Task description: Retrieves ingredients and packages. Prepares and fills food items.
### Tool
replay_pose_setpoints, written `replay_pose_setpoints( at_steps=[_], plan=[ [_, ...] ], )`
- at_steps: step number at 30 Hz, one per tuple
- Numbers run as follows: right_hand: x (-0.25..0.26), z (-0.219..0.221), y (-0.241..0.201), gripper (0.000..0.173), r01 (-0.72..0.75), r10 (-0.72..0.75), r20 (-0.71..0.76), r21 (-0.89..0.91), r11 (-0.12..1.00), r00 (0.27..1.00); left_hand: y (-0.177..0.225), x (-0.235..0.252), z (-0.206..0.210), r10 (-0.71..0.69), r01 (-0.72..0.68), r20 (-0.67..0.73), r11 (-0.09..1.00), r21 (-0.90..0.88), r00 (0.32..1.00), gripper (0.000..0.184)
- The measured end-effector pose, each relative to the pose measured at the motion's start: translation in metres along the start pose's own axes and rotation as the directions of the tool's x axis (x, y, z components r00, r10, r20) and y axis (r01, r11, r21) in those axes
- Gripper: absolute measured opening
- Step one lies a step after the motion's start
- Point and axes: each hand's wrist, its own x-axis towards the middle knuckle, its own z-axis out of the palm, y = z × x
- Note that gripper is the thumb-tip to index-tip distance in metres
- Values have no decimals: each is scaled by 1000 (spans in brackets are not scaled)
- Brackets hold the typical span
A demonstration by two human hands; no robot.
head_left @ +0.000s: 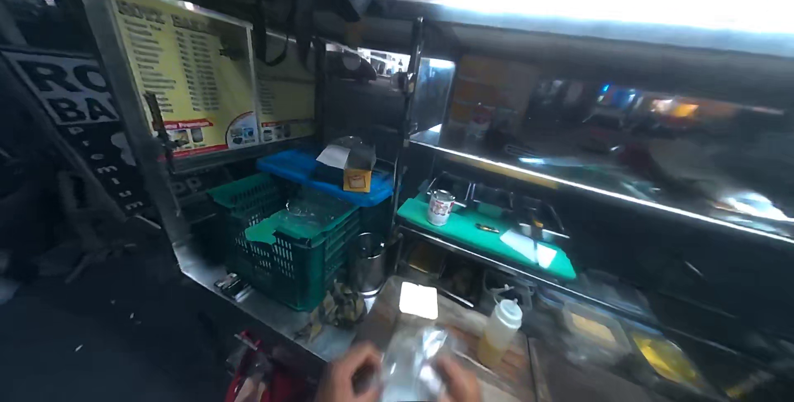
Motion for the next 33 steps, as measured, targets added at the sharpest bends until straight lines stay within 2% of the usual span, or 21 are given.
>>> replay_pose_setpoints(
  at_steps=[1, 2, 3, 4, 6, 8, 10, 12, 14, 16, 18, 19, 20, 22, 24, 27, 29, 33],
  plan=[
    [34, -8, 13, 17, 177, -184, -43, -142, 974, 982, -5, 38, 0, 172, -160, -76, 978, 135, 982, 16],
    [70, -17, 26, 19, 274, -298, -50, -265, 924, 953, -16, 79, 2, 329, -290, -132, 924, 248, 935, 12],
    [104, -24, 38, 20, 303, -339, -34, -370, 878, 940, -30, 118, 4, 433, -375, -142, 874, 309, 890, 11],
    [133, -31, 51, 21, 282, -312, 12, -459, 842, 950, -48, 151, 8, 479, -419, -118, 843, 336, 870, 13],
    [169, -40, 82, 29, 159, -70, 172, -585, 795, 983, -93, 190, 19, 434, -402, -18, 848, 344, 901, 18],
    [176, -40, 122, 35, 69, 142, 263, -657, 751, 954, -132, 191, 32, 297, -305, 75, 896, 323, 952, 21],
    [163, -35, 153, 35, 37, 130, 218, -626, 779, 967, -153, 176, 43, 194, -205, 65, 938, 280, 979, 21],
    [162, -31, 165, 33, 50, 15, 111, -555, 831, 994, -155, 174, 51, 176, -157, -50, 951, 265, 983, 19],
    [174, -32, 159, 31, 111, -120, 16, -522, 846, 993, -143, 187, 54, 242, -184, -185, 940, 286, 952, 17],
    [198, -37, 148, 25, 265, -354, -67, -539, 800, 933, -121, 213, 49, 401, -290, -298, 890, 352, 866, 13],
    [219, -45, 139, 19, 416, -529, -57, -549, 725, 847, -102, 233, 39, 542, -407, -300, 817, 409, 785, 12],
    [220, -47, 141, 19, 447, -542, -11, -551, 705, 840, -100, 233, 36, 573, -438, -253, 788, 434, 780, 13],
    [212, -48, 148, 21, 445, -503, 49, -545, 711, 863, -106, 225, 35, 575, -448, -189, 770, 455, 796, 14],
    [182, -48, 166, 25, 364, -306, 198, -509, 780, 931, -129, 191, 39, 476, -401, -43, 782, 478, 878, 20],
    [150, -49, 178, 27, 267, -143, 280, -476, 838, 949, -146, 154, 49, 351, -313, 10, 821, 477, 936, 20],
    [103, -46, 186, 26, 218, -158, 175, -406, 888, 972, -142, 109, 66, 208, -140, -125, 899, 414, 970, 15],
    [86, -44, 187, 25, 221, -201, 94, -349, 911, 975, -129, 96, 76, 150, -73, -211, 939, 336, 966, 10],
    [60, -38, 182, 32, 160, -153, 59, -166, 973, 987, -120, 81, 83, 125, -87, -220, 981, 175, 967, 9]
  ],
)
